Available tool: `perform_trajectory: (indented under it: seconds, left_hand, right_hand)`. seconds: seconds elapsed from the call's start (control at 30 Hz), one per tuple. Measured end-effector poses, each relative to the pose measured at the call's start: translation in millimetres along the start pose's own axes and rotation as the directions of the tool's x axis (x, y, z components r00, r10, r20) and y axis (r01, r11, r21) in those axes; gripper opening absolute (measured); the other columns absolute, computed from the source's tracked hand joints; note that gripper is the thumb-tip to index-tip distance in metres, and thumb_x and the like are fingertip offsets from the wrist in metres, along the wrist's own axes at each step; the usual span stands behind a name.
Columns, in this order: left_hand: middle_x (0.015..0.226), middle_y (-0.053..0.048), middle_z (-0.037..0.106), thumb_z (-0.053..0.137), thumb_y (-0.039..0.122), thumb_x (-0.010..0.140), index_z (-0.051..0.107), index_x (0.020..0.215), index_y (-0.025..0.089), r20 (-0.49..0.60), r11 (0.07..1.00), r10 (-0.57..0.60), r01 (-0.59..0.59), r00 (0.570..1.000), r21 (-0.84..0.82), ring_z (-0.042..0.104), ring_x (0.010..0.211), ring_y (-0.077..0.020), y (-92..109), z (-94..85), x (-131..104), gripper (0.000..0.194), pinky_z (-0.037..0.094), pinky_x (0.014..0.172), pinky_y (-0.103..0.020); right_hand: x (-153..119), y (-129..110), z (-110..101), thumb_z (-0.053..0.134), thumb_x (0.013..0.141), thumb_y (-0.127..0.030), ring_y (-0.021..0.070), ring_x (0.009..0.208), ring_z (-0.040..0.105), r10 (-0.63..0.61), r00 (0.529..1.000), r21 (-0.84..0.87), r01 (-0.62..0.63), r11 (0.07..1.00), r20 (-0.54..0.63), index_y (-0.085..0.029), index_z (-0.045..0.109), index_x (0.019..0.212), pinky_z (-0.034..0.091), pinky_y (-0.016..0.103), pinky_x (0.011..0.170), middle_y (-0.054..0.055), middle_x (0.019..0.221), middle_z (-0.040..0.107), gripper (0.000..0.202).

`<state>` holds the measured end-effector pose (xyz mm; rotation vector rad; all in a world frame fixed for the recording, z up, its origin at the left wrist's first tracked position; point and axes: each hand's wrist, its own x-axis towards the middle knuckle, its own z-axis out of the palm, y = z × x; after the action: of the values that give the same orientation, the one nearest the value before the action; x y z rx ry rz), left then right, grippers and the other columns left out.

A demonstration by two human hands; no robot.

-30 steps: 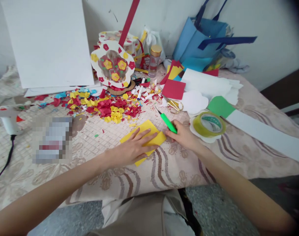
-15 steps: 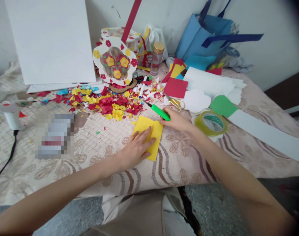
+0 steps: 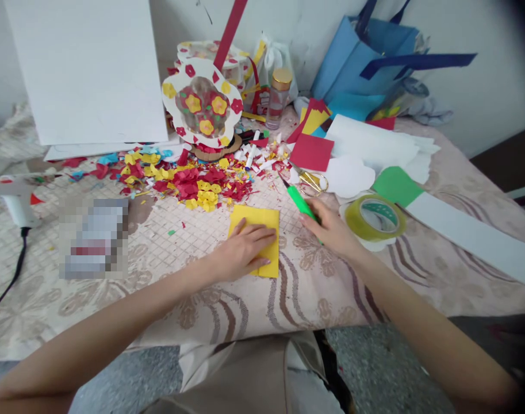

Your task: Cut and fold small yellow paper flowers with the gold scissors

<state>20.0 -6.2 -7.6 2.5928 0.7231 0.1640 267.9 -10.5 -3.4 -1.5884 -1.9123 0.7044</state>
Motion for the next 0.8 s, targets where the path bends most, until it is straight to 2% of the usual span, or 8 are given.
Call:
perform_trajectory:
  seconds: [0.07,0.17,0.23,0.33,0.5,0.67,0.73,0.8]
  left_hand:
    - [0.134,-0.009,0.051,0.042,0.031,0.091,0.049,0.126,0.019,-0.079,1.000,-0.014,0.013,0.997,-0.015,0.043,0.125,-0.0234,-2.3,2.7,4.2,0.037,0.022,0.109,-0.051]
    - [0.135,-0.011,0.050,0.040,0.027,0.092,0.051,0.124,0.015,-0.149,0.999,-0.036,0.034,0.988,-0.015,0.042,0.126,-0.0221,-2.5,5.9,8.6,0.035,0.027,0.109,-0.047]
    - [0.141,-0.011,0.044,0.039,0.027,0.093,0.046,0.129,0.015,-0.156,0.998,-0.055,0.058,0.986,0.018,0.035,0.133,-0.0225,0.7,6.7,10.4,0.038,0.021,0.111,-0.050]
    - [0.146,-0.010,0.036,0.039,0.029,0.093,0.039,0.134,0.014,-0.126,0.994,-0.049,0.061,0.991,0.093,0.024,0.138,-0.0237,6.9,7.4,13.8,0.044,0.010,0.113,-0.054]
    - [0.147,-0.010,0.034,0.043,0.027,0.091,0.040,0.134,0.016,-0.021,0.990,-0.050,0.053,0.998,0.130,0.026,0.138,-0.0269,7.4,11.0,20.5,0.044,0.011,0.110,-0.059]
    - [0.149,-0.010,0.030,0.044,0.026,0.090,0.033,0.138,0.016,-0.010,0.992,-0.053,0.054,0.999,0.114,0.024,0.138,-0.0267,3.2,13.6,20.7,0.050,0.013,0.109,-0.061]
    - [0.149,-0.010,0.031,0.045,0.026,0.090,0.033,0.138,0.016,-0.011,0.993,-0.049,0.050,0.999,0.108,0.024,0.138,-0.0264,2.7,13.8,20.4,0.050,0.013,0.109,-0.061]
    - [0.149,-0.010,0.032,0.045,0.026,0.090,0.034,0.137,0.015,-0.016,0.993,-0.047,0.048,0.999,0.106,0.025,0.138,-0.0262,2.5,13.5,20.3,0.050,0.013,0.109,-0.061]
  right_hand:
    - [-39.9,-6.0,-5.7,0.045,0.088,-0.033,0.0211,0.081,0.060,0.042,0.999,-0.019,-0.042,0.999,0.022,-0.018,0.043,0.124,0.047,0.034,0.072,0.007,0.095,0.063,0.039]
    - [-97.7,-17.2,-8.3,0.046,0.088,-0.029,0.0224,0.090,0.063,0.094,0.988,-0.107,-0.081,0.991,0.119,-0.021,0.035,0.133,0.050,0.035,0.074,0.009,0.107,0.064,0.048]
    - [-128.7,-20.7,-5.5,0.047,0.086,-0.026,0.0231,0.106,0.060,0.030,0.983,-0.145,-0.004,0.989,0.181,-0.024,0.035,0.134,0.050,0.035,0.083,0.010,0.124,0.059,0.049]
    - [-156.6,-15.7,1.0,0.048,0.085,-0.024,0.0229,0.104,0.062,0.034,0.981,-0.211,0.007,0.977,0.191,-0.022,0.037,0.133,0.052,0.035,0.081,0.010,0.122,0.060,0.049]
    - [-149.8,10.3,-2.1,0.047,0.085,-0.028,0.0266,0.099,0.060,0.027,0.999,-0.353,-0.034,0.935,-0.024,-0.016,0.049,0.118,0.052,0.040,0.079,0.014,0.109,0.059,0.034]
    - [-118.0,20.6,-9.2,0.050,0.085,-0.028,0.0311,0.101,0.054,-0.061,0.976,-0.519,-0.058,0.853,-0.210,-0.008,0.050,0.122,0.047,0.047,0.085,0.018,0.106,0.055,0.042]
    - [-110.4,10.0,-2.2,0.050,0.086,-0.026,0.0321,0.107,0.048,-0.157,0.964,-0.549,0.014,0.835,-0.214,-0.009,0.050,0.125,0.042,0.050,0.092,0.018,0.113,0.052,0.043]
    - [-105.8,-6.0,11.2,0.049,0.087,-0.021,0.0284,0.106,0.048,-0.245,0.966,-0.487,0.173,0.856,-0.087,-0.012,0.051,0.125,0.042,0.047,0.093,0.015,0.113,0.053,0.039]
